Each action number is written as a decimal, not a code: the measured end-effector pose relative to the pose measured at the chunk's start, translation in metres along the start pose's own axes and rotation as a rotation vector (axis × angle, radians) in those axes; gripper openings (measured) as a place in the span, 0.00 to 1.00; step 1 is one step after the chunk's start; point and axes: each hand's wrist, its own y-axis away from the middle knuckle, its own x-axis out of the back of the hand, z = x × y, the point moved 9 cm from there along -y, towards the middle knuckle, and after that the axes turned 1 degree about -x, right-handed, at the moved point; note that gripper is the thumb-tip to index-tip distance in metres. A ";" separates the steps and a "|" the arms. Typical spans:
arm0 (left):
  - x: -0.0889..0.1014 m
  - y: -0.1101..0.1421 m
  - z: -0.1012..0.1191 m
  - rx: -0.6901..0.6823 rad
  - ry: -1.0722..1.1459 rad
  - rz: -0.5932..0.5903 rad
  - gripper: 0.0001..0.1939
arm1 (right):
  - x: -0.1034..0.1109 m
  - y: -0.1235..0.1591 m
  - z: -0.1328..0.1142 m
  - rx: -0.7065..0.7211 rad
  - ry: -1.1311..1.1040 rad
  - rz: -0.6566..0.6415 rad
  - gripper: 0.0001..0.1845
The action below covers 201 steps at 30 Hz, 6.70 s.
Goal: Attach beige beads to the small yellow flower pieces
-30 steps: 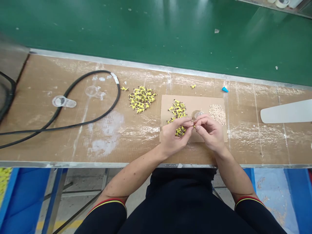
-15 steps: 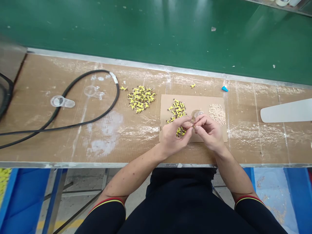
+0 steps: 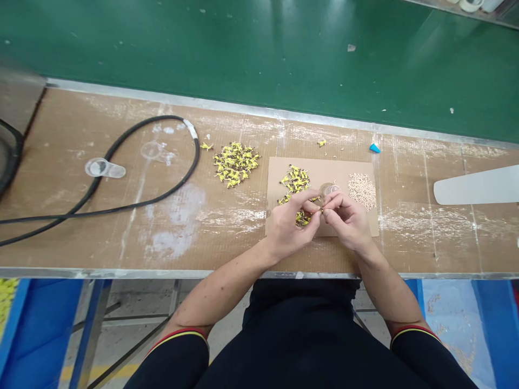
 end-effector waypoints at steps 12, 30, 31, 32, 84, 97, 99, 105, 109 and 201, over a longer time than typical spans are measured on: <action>-0.015 -0.008 -0.031 0.468 0.677 -0.109 0.27 | 0.013 0.002 -0.004 0.001 -0.244 0.059 0.10; 0.112 -0.045 -0.081 0.238 -0.658 0.135 0.09 | 0.114 -0.019 0.017 -0.056 0.855 0.190 0.11; 0.116 -0.046 -0.081 0.216 -0.684 0.154 0.09 | 0.112 -0.020 0.020 -0.058 0.870 0.169 0.11; 0.118 -0.046 -0.078 0.189 -0.697 0.177 0.10 | 0.110 -0.020 0.021 -0.055 0.884 0.154 0.12; 0.026 -0.025 -0.070 0.198 -0.461 -0.652 0.05 | 0.110 -0.020 0.018 0.001 0.900 0.113 0.09; 0.024 -0.025 -0.068 0.162 -0.483 -0.650 0.07 | 0.117 -0.018 0.014 -0.035 0.803 0.202 0.05; 0.024 -0.026 -0.067 0.165 -0.487 -0.643 0.08 | 0.118 -0.017 0.013 -0.023 0.819 0.214 0.05; 0.035 -0.034 -0.061 0.139 -0.440 -0.459 0.12 | 0.115 -0.017 0.004 0.072 0.799 0.213 0.07; 0.044 -0.039 -0.050 0.086 -0.414 -0.309 0.13 | 0.116 -0.017 0.005 0.059 0.741 0.231 0.08; 0.012 -0.022 -0.041 0.354 0.576 0.010 0.09 | 0.062 -0.013 -0.015 0.245 0.805 0.148 0.06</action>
